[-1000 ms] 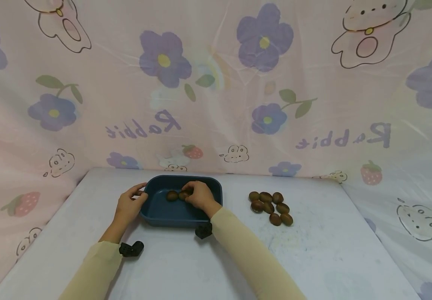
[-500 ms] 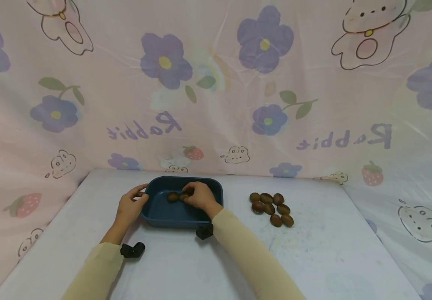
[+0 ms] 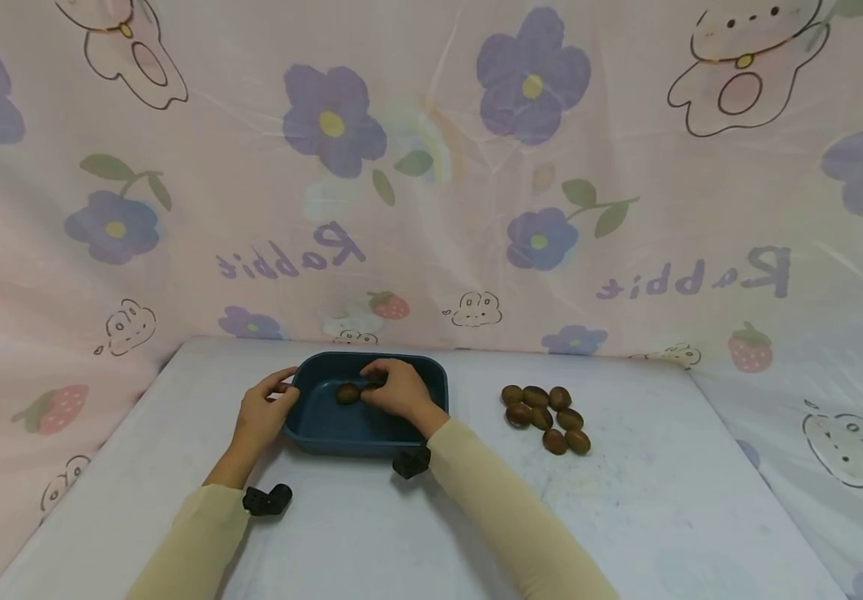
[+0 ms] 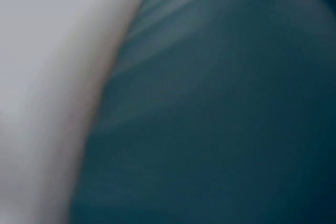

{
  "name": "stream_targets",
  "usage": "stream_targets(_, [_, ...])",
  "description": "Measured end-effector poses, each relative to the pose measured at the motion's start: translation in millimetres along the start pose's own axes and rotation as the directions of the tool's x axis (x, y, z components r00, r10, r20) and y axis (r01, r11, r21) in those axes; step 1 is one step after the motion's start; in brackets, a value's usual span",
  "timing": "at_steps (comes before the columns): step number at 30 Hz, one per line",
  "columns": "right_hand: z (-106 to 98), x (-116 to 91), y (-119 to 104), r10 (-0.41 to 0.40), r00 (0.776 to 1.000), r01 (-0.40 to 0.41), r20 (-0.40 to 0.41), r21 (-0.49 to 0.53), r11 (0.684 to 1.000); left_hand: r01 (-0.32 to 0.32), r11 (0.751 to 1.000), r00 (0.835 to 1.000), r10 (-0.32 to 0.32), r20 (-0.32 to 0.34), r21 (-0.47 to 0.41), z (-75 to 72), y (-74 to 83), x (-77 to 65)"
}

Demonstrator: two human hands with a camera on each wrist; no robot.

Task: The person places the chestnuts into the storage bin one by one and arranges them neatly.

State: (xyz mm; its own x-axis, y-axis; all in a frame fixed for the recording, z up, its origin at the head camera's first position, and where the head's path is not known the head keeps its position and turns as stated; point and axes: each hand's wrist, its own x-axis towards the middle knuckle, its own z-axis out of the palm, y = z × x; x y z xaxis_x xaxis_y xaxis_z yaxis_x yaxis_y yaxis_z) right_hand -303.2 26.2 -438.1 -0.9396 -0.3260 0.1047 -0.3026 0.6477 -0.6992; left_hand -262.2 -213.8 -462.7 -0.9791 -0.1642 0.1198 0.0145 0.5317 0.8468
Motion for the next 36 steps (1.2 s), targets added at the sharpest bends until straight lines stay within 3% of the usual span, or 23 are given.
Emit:
stream_targets(13, [-19.2, -11.0, -10.8, -0.009, 1.000, 0.008, 0.008, 0.040, 0.999, 0.001, 1.000, 1.000, -0.001, 0.004, 0.003, 0.3, 1.5, -0.6])
stream_targets(27, [-43.7, -34.5, -16.5, -0.110, 0.994, 0.109, 0.014, 0.079, 0.991, 0.009, 1.000, 1.000, -0.009, 0.000, -0.006, -0.6, 3.3, -1.9])
stream_targets(36, [-51.8, -45.6, -16.5, -0.109, 0.994, 0.107, 0.008, 0.109, 0.988, 0.012, 1.000, 1.000, -0.012, -0.003, -0.002, -0.1, 2.2, 0.0])
